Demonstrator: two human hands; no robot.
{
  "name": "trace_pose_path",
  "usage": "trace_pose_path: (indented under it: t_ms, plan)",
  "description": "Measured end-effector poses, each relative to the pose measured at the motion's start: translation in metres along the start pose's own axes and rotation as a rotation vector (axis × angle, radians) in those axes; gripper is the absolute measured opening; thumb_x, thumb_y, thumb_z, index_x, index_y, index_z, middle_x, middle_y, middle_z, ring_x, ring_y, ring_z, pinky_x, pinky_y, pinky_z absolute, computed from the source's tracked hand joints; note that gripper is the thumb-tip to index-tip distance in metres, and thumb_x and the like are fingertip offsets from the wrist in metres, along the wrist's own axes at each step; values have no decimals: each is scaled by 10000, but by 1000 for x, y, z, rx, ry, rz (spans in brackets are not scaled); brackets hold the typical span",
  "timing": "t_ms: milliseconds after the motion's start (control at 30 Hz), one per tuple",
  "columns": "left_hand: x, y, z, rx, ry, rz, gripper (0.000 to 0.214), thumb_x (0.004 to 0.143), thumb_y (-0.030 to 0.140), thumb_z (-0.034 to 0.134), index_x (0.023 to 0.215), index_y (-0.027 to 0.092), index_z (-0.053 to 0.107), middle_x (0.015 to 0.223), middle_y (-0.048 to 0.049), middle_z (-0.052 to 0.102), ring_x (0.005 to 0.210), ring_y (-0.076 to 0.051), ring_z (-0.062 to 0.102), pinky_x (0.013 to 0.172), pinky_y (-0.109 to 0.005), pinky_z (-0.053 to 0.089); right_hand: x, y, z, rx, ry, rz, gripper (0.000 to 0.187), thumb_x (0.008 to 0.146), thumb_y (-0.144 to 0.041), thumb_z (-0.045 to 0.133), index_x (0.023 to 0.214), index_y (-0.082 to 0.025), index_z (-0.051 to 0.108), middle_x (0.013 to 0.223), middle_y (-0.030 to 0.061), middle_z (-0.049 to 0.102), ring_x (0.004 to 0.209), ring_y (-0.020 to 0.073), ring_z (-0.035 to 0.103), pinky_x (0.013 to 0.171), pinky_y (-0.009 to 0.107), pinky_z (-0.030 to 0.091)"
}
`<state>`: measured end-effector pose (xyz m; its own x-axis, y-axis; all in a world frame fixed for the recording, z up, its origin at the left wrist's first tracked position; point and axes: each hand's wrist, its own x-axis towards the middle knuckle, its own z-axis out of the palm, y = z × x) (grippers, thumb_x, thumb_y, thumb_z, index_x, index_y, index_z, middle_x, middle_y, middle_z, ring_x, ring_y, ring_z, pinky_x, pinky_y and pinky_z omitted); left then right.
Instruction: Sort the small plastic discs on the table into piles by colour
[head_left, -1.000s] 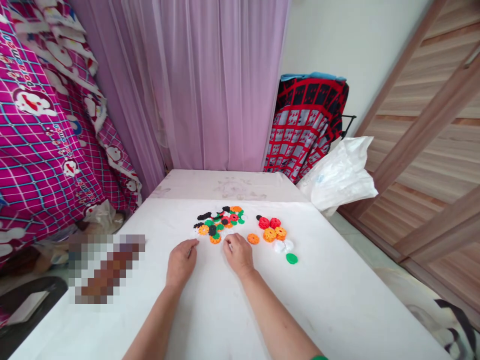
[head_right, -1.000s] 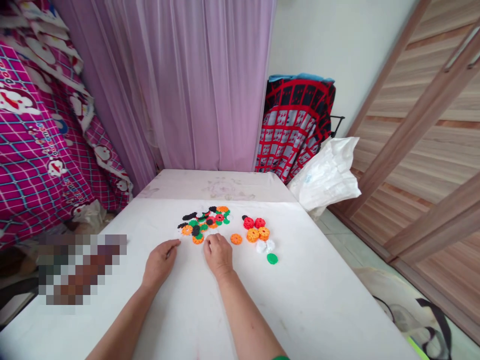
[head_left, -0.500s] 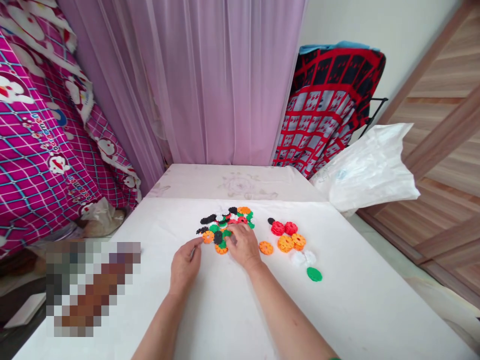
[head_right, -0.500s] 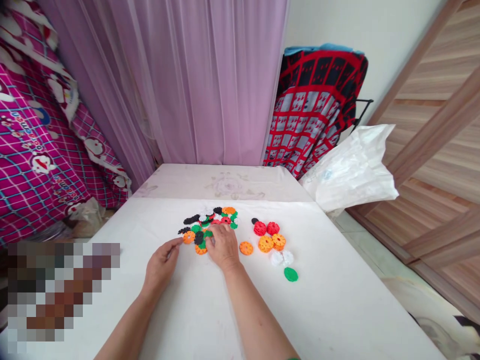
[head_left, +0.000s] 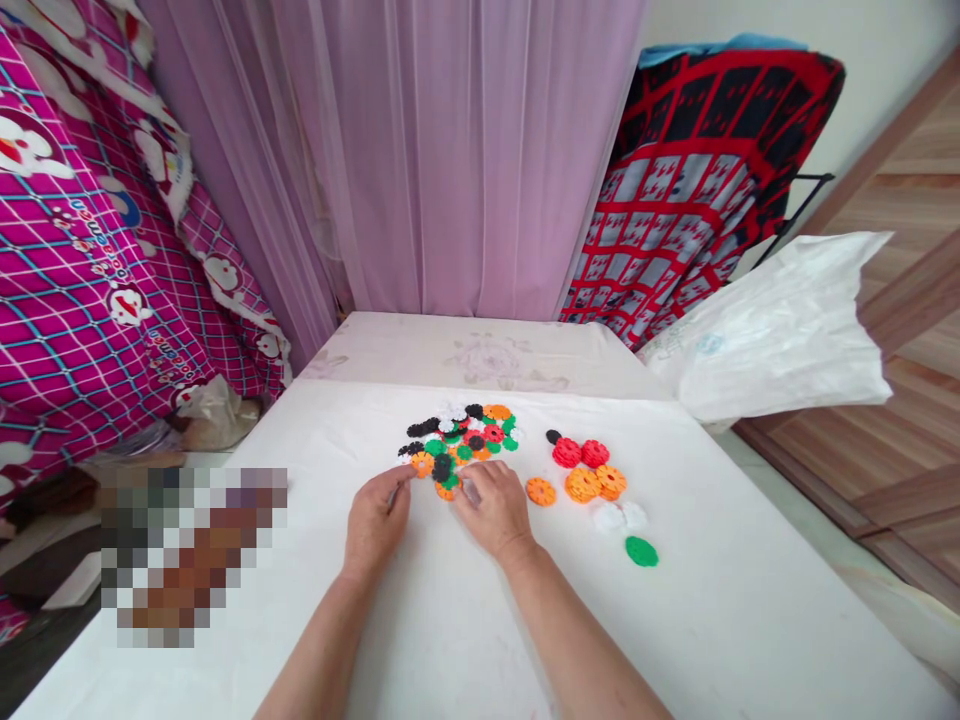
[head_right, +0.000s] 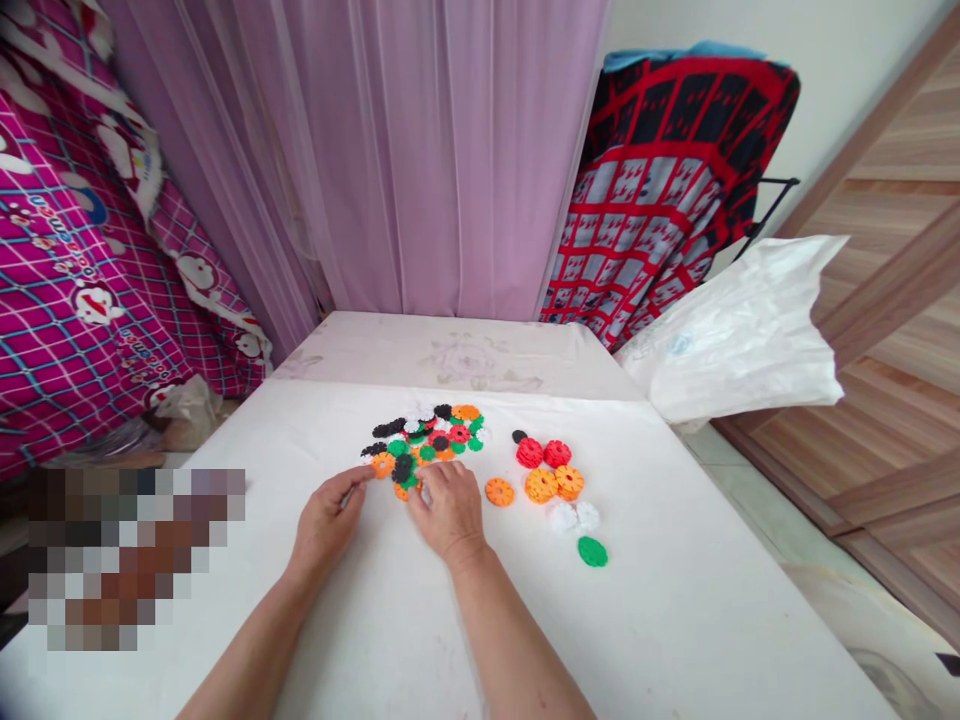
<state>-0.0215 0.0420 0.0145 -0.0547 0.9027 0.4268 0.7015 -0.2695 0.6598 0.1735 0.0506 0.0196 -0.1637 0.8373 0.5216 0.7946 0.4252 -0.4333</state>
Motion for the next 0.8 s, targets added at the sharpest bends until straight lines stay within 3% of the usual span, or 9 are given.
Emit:
trace_pose_path:
  t_ms: [133, 467, 667, 800]
  plan:
    - [-1, -1, 1, -3, -9, -14, 325, 857, 307, 437, 990, 235, 725, 1010, -27, 760, 948, -198, 700, 914, -365, 537, -3, -13, 0, -44, -106, 27, 332, 740, -297, 692, 1051, -201, 625, 979, 56, 682, 962, 238, 558, 831, 357, 407]
    - [-2, 1, 2, -6, -15, -54, 322, 860, 296, 430, 981, 241, 724, 1027, -22, 756, 962, -196, 693, 936, -365, 523, -1, -10, 12, 6, -78, 69, 391, 728, -189, 621, 1116, -192, 573, 961, 44, 677, 898, 203, 591, 833, 332, 417]
    - [-1, 1, 1, -2, -36, -39, 324, 857, 299, 435, 997, 238, 721, 1031, -27, 753, 972, -201, 689, 931, -360, 526, 0, -14, 4, -112, -86, 138, 457, 739, -304, 668, 1166, -170, 575, 1066, 103, 661, 1005, 272, 553, 856, 387, 398]
    - [0, -1, 0, 17, -51, -29, 329, 856, 310, 438, 1005, 234, 722, 1041, -28, 752, 980, -205, 689, 932, -359, 526, 2, -13, 3, -134, -124, 199, 423, 766, -316, 670, 1157, -185, 577, 1044, 92, 671, 995, 262, 550, 825, 370, 389]
